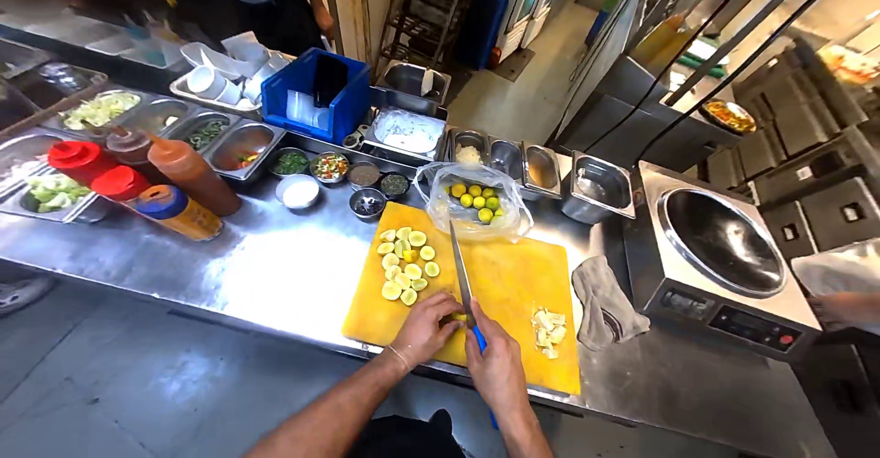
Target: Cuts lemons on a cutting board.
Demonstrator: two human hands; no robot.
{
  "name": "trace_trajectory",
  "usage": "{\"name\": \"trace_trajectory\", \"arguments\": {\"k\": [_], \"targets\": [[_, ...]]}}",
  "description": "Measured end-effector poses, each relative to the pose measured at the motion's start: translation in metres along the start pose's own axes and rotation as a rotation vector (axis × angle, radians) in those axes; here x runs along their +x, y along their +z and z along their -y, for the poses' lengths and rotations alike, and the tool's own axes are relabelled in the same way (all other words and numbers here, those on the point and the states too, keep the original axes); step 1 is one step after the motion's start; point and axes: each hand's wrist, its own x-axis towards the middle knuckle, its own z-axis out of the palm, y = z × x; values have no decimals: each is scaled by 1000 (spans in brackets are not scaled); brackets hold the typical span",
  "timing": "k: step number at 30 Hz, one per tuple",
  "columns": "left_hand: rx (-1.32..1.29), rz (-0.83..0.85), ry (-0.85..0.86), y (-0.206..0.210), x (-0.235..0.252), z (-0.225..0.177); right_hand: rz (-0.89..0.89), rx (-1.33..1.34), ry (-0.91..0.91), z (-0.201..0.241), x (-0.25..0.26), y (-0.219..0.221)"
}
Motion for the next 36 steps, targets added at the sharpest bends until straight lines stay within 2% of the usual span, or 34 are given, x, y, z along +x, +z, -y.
{"name": "trace_trajectory", "arguments": {"k": [6, 11, 17, 23, 32, 36], "targets": [[21, -28, 4, 3, -3, 1, 338, -41, 167, -4, -65, -46], [39, 20, -32, -3, -3, -1, 409, -56, 219, -4, -114, -73], [76, -7, -4, -1, -7, -2, 316, 67, 210, -21, -121, -76], [94, -135, -6, 5, -9, 3, 131, 131, 110, -21, -113, -57], [77, -151, -12, 5, -7, 5, 78, 141, 63, -17, -97, -31], [78, -161, 11, 7, -7, 8, -13, 134, 41, -13, -83, -8]]}}
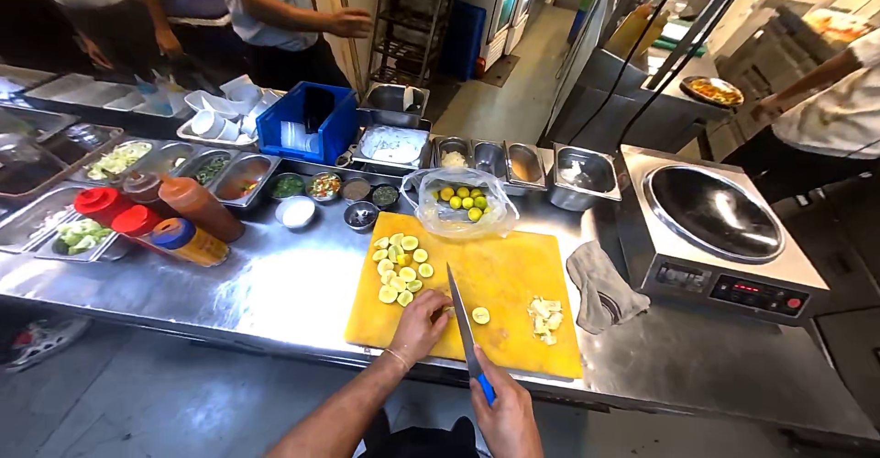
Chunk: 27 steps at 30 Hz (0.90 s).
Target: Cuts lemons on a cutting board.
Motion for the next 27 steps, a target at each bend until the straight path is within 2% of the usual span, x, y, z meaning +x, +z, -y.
{"name": "trace_trajectory", "arguments": {"k": [2, 8, 10, 13, 16, 18, 21, 24, 27], "targets": [[3, -1, 7, 0, 1, 0, -21, -31, -3, 3, 18, 12], [9, 24, -5, -3, 1, -2, 124, -148, 111, 33, 79, 19], [3, 26, -20, -3, 1, -2, 218, -190, 166, 37, 72, 11], [-18, 25, -44, -3, 1, -3, 365, -257, 238, 34, 34, -6], [3, 38, -100, -5, 5, -8, 302, -109, 220, 21, -11, -27], [72, 165, -244, -12, 15, -30, 269, 9, 244, 11, -27, -41], [159, 397, -411, -16, 28, -60, 263, 219, 381, -8, -25, -47], [178, 471, -383, -13, 29, -63, 279, 394, 424, -22, -22, -46], [164, 498, -245, -22, 25, -51, 254, 511, 417, -26, -26, -44]]}}
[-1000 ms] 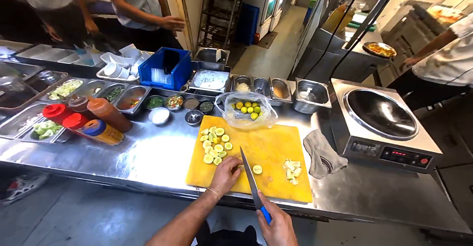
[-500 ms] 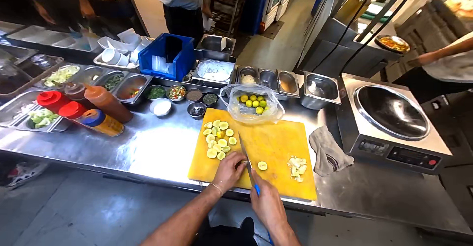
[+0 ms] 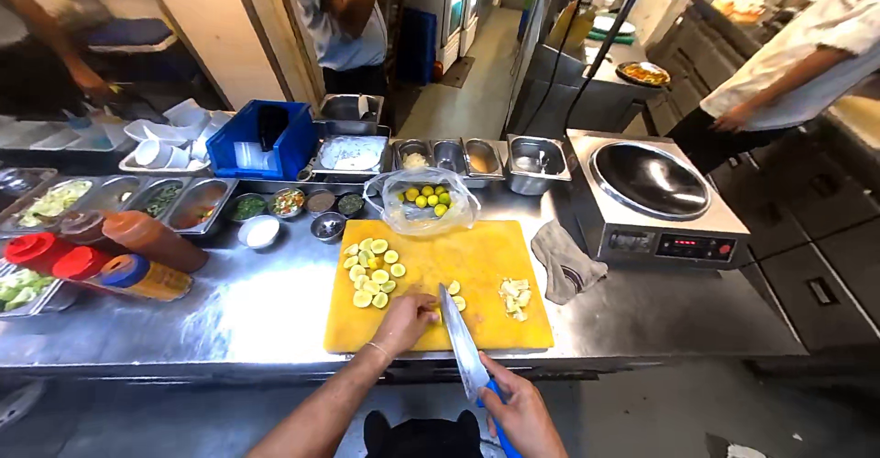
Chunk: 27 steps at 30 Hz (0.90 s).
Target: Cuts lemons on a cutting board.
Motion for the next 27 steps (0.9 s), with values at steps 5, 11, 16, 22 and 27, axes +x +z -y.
{"name": "trace_trajectory", "arguments": {"k": [5, 11, 16, 22, 27], "targets": [[123, -35, 270, 8, 2, 19, 22, 147, -24, -4, 1, 7], [189, -57, 352, 10, 7, 23, 13, 119, 15, 2, 13, 13], [199, -66, 382, 10, 9, 24, -5, -13, 28, 21, 56, 23], [191, -144, 424, 17, 5, 28, 3, 45, 53, 21, 80, 27], [146, -196, 435, 19, 6, 34, 13, -38, 11, -7, 9, 30]]}}
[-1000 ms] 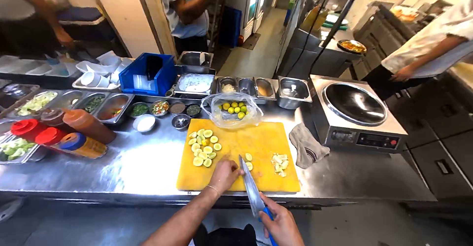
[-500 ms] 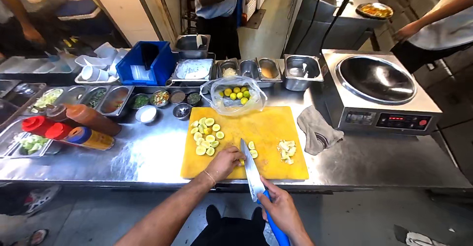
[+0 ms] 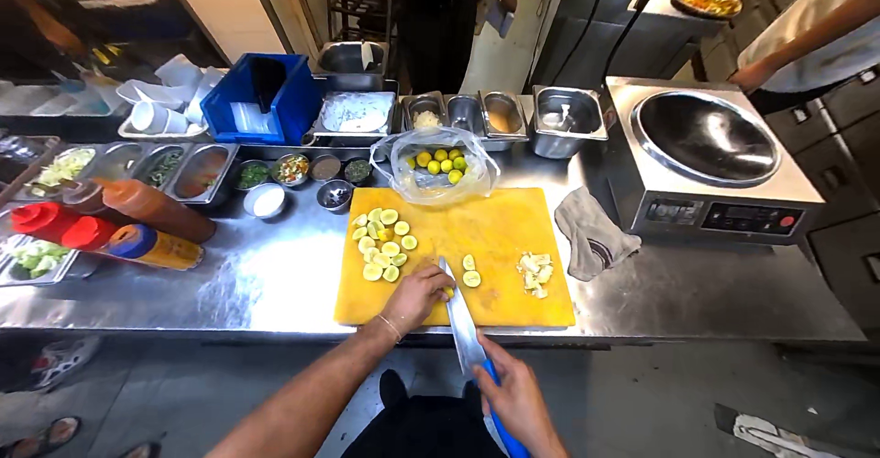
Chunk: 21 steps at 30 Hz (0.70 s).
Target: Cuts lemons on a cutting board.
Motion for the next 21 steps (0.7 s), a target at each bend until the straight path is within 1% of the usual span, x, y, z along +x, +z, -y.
{"name": "trace_trajectory", "arguments": {"k": [3, 6, 8, 11, 14, 21], "targets": [[-48, -30, -22, -2, -13, 5, 34, -156, 14, -1, -33, -15], [-107, -37, -118, -8, -22, 7, -8, -327, -59, 4, -41, -27], [-116, -33, -148, -10, -26, 4, -37, -403, -119, 6, -39, -29], [-106, -9, -140, -11, -26, 5, -84, -462, -209, 7, -41, -30], [-97, 52, -139, -14, -25, 4, -103, -507, -259, 4, -49, -33], [-30, 91, -70, -17, -21, 8, -65, -559, -237, -1, -70, -42]]}}
